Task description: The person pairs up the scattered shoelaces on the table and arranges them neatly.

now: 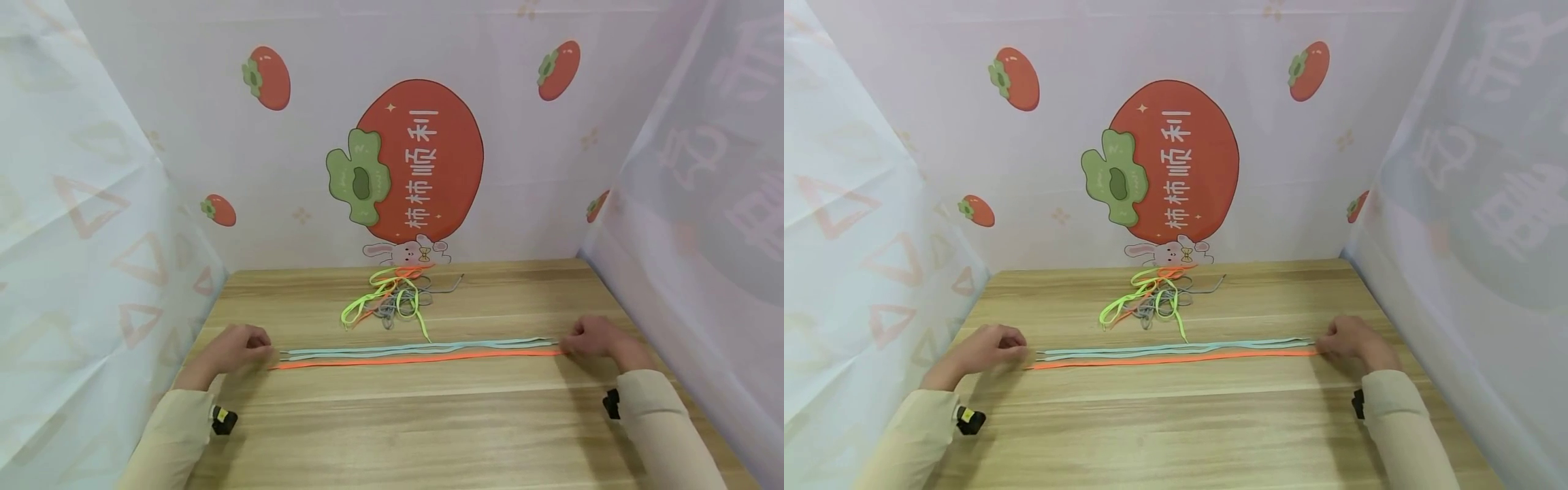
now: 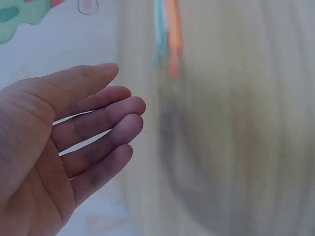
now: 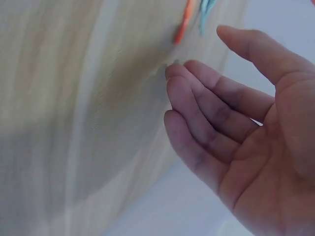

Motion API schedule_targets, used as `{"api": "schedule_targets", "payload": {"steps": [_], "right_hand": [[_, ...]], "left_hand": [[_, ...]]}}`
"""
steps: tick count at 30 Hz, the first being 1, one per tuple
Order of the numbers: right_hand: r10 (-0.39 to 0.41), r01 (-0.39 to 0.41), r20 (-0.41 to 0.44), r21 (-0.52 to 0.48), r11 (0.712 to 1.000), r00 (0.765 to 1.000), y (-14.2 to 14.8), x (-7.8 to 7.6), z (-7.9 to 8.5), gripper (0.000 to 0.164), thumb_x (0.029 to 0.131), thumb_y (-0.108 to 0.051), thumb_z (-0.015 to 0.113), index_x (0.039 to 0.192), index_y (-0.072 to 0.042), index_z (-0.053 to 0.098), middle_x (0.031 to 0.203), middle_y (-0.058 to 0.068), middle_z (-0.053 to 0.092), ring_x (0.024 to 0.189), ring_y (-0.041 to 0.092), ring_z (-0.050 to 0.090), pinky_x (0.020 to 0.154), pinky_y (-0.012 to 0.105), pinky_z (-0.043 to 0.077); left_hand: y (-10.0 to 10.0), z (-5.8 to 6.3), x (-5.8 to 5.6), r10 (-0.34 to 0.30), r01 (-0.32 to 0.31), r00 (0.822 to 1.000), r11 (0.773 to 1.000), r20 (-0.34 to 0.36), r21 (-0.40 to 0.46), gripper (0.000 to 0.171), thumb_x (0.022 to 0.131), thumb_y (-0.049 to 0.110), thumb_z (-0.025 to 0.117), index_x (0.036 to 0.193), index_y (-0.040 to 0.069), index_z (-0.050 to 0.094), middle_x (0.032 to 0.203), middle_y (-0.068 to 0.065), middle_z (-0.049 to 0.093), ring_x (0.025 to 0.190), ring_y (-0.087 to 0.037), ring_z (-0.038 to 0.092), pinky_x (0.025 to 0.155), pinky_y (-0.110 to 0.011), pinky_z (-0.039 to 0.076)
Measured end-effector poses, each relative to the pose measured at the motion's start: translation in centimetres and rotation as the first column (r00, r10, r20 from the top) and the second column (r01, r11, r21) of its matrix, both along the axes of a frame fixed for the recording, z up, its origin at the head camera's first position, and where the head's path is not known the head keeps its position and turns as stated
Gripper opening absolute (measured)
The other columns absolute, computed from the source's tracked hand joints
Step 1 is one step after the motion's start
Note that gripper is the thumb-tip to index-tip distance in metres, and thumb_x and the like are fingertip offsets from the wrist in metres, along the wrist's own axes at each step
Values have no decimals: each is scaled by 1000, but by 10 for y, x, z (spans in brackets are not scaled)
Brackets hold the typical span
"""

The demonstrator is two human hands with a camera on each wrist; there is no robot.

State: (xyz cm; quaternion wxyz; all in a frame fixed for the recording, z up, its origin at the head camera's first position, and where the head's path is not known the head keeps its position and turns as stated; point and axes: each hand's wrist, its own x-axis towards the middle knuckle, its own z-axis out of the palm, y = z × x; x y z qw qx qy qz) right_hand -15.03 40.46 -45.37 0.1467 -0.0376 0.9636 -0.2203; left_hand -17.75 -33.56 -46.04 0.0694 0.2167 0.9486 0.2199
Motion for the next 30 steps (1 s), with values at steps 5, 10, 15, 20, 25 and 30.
{"api": "schedule_targets", "payload": {"steps": [5,10,15,20,25,30], "right_hand": [[75,-77,-117,-11,997,990,-17,-5,11,25,100,-24,70,96,-1,78,89,5,75,78,16,63,67,35,53],[122,-127,-198,-10,992,972,-38,-15,13,23,101,-23,70,104,-2,79,96,5,78,87,16,69,78,39,58],[150,-156,-252,-3,988,956,-59,-22,11,22,101,-24,70,107,-5,81,100,6,79,86,14,71,78,40,60],[170,-185,-265,-31,982,949,-84,-28,11,24,102,-22,70,111,-2,81,104,11,80,90,20,74,81,45,62],[196,-219,-290,-48,974,937,-117,-34,10,22,101,-19,71,110,-2,81,105,12,81,90,21,76,81,44,64],[229,-262,-298,-78,962,927,-153,-38,13,18,99,-16,73,108,-2,82,101,9,81,85,15,73,79,38,64]], "left_hand": [[28,15,-9,-43,42,999,999,-33,-16,13,100,16,73,105,6,78,94,-1,79,84,-13,72,78,-39,60],[65,25,-15,-109,108,992,994,-66,-31,22,101,15,72,116,-1,76,106,-13,79,94,-24,75,85,-47,62],[104,28,-25,-174,171,982,985,-77,-35,26,101,17,72,120,0,75,117,-19,78,105,-31,75,93,-51,60],[143,26,-34,-231,230,969,973,-87,-29,22,100,15,72,116,0,76,115,-16,78,106,-30,75,95,-50,60],[173,17,-42,-258,259,963,966,-83,7,22,98,11,74,116,-2,76,114,-19,78,104,-31,76,94,-49,61],[191,5,-48,-177,177,982,984,-65,-8,14,96,4,70,107,-3,74,99,-17,75,86,-27,69,79,-43,58]]}}
